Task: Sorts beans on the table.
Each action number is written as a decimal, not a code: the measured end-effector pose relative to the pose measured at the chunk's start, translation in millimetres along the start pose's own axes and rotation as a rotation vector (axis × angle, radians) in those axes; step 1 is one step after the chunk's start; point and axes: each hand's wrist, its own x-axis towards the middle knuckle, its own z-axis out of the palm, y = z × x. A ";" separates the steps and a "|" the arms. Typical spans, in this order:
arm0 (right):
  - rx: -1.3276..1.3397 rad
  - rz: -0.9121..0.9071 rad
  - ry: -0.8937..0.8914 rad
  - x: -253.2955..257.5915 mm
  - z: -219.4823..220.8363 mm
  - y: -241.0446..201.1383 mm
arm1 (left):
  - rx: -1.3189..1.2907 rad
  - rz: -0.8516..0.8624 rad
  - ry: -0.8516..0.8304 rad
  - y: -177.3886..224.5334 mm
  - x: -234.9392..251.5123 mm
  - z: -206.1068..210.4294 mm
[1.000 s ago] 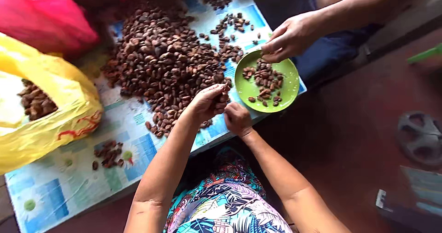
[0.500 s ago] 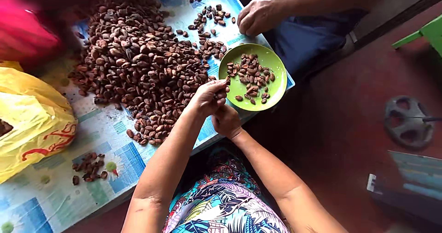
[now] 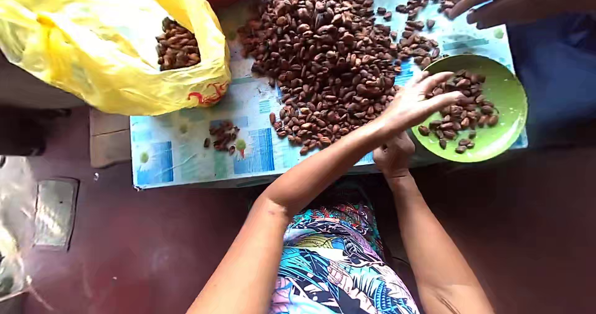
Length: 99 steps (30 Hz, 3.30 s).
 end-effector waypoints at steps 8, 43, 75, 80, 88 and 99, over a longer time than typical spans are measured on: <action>0.062 -0.006 -0.017 9.5 3.3 1.8 | 0.870 -0.227 0.158 -66.9 -115.4 -200.2; 0.058 -0.016 0.002 8.9 4.1 4.6 | 0.343 -0.587 0.482 -80.5 -158.9 -210.5; 0.056 -0.016 0.009 8.2 4.9 5.0 | 0.678 -0.530 0.645 -73.5 -191.5 -227.2; 0.045 -0.006 0.004 8.6 4.3 4.7 | 0.893 -0.619 0.640 -53.2 -196.6 -223.5; 0.044 -0.006 0.003 8.6 2.8 3.8 | 0.821 -0.405 0.331 -82.7 -169.8 -183.6; 0.132 0.010 -0.009 10.0 0.8 6.8 | 0.886 -0.427 0.266 -77.4 -159.2 -159.5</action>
